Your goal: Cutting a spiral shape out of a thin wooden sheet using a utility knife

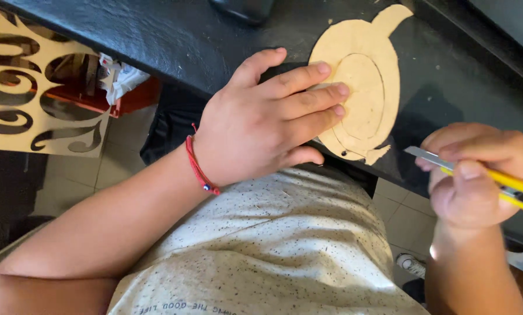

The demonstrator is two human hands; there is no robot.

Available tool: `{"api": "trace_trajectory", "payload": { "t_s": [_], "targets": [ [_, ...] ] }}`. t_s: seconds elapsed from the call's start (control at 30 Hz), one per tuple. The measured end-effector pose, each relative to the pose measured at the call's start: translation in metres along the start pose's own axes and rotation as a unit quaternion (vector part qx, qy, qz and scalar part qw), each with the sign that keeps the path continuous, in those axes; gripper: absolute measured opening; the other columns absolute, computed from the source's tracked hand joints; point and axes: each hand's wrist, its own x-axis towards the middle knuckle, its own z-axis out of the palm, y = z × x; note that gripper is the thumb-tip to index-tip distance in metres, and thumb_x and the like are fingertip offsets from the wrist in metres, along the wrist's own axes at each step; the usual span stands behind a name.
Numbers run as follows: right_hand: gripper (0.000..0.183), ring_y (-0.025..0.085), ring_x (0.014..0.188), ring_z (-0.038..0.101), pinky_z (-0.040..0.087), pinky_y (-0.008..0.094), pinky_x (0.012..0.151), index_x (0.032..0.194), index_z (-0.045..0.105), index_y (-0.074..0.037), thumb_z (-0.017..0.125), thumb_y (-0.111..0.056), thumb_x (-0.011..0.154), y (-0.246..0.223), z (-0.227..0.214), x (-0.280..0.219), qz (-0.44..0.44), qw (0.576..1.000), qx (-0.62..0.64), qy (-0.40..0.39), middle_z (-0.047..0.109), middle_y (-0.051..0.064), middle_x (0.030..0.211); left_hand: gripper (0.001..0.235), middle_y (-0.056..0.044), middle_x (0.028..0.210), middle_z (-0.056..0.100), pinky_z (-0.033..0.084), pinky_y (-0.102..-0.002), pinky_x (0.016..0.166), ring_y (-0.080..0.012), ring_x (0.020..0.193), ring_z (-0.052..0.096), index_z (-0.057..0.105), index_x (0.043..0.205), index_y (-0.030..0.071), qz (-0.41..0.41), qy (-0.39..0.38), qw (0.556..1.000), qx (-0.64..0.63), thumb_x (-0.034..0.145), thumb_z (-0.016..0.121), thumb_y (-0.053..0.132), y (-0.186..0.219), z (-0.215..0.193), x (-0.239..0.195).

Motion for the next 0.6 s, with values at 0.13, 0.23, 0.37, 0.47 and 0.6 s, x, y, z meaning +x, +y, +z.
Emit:
{"api": "trace_trajectory", "payload": {
  "t_s": [0.13, 0.23, 0.37, 0.47, 0.6],
  "targets": [
    [0.027, 0.029, 0.074, 0.051, 0.039, 0.039, 0.073, 0.081, 0.049, 0.004, 0.047, -0.013, 0.102, -0.021, -0.047, 0.002, 0.059, 0.958, -0.253, -0.126, 0.052, 0.021, 0.08, 0.036, 0.003, 0.133, 0.064, 0.041, -0.046, 0.102, -0.0197, 0.127, 0.055, 0.075, 0.122, 0.017, 0.047, 0.025, 0.997, 0.048, 0.108, 0.058, 0.045, 0.0, 0.0, -0.001],
    [0.02, 0.028, 0.076, 0.043, 0.031, 0.04, 0.073, 0.094, 0.051, 0.006, 0.062, -0.005, 0.106, -0.013, -0.088, -0.01, 0.14, 0.884, -0.414, -0.165, 0.045, 0.018, 0.086, 0.023, 0.002, 0.119, 0.068, 0.04, -0.044, 0.101, -0.0184, 0.115, 0.061, 0.074, 0.111, 0.017, 0.064, 0.061, 0.996, 0.03, 0.108, 0.059, 0.033, 0.008, -0.001, 0.004],
    [0.029, 0.022, 0.065, 0.038, 0.031, 0.038, 0.063, 0.114, 0.065, 0.002, 0.08, -0.019, 0.101, 0.001, -0.103, -0.008, 0.179, 0.824, -0.507, -0.18, 0.043, 0.01, 0.076, 0.009, 0.002, 0.096, 0.064, 0.041, -0.038, 0.102, -0.0172, 0.094, 0.059, 0.071, 0.097, 0.018, 0.088, 0.079, 0.992, 0.045, 0.104, 0.066, 0.016, 0.018, -0.005, 0.02],
    [0.038, 0.021, 0.059, 0.046, 0.036, 0.035, 0.06, 0.109, 0.066, -0.008, 0.084, -0.041, 0.102, -0.009, -0.091, 0.001, 0.168, 0.754, -0.605, -0.193, 0.048, 0.006, 0.067, 0.008, 0.001, 0.095, 0.064, 0.043, -0.04, 0.102, -0.0186, 0.093, 0.059, 0.07, 0.096, 0.016, 0.119, 0.069, 0.99, 0.028, 0.103, 0.066, 0.015, 0.014, -0.005, 0.024],
    [0.038, 0.022, 0.065, 0.049, 0.037, 0.036, 0.062, 0.109, 0.068, -0.006, 0.086, -0.039, 0.102, -0.011, -0.082, 0.003, 0.135, 0.748, -0.621, -0.19, 0.048, 0.004, 0.067, 0.014, 0.001, 0.093, 0.063, 0.045, -0.038, 0.097, -0.0194, 0.089, 0.056, 0.068, 0.095, 0.016, 0.144, 0.062, 0.987, 0.03, 0.102, 0.062, 0.006, 0.016, -0.011, 0.026]
  ]
}}
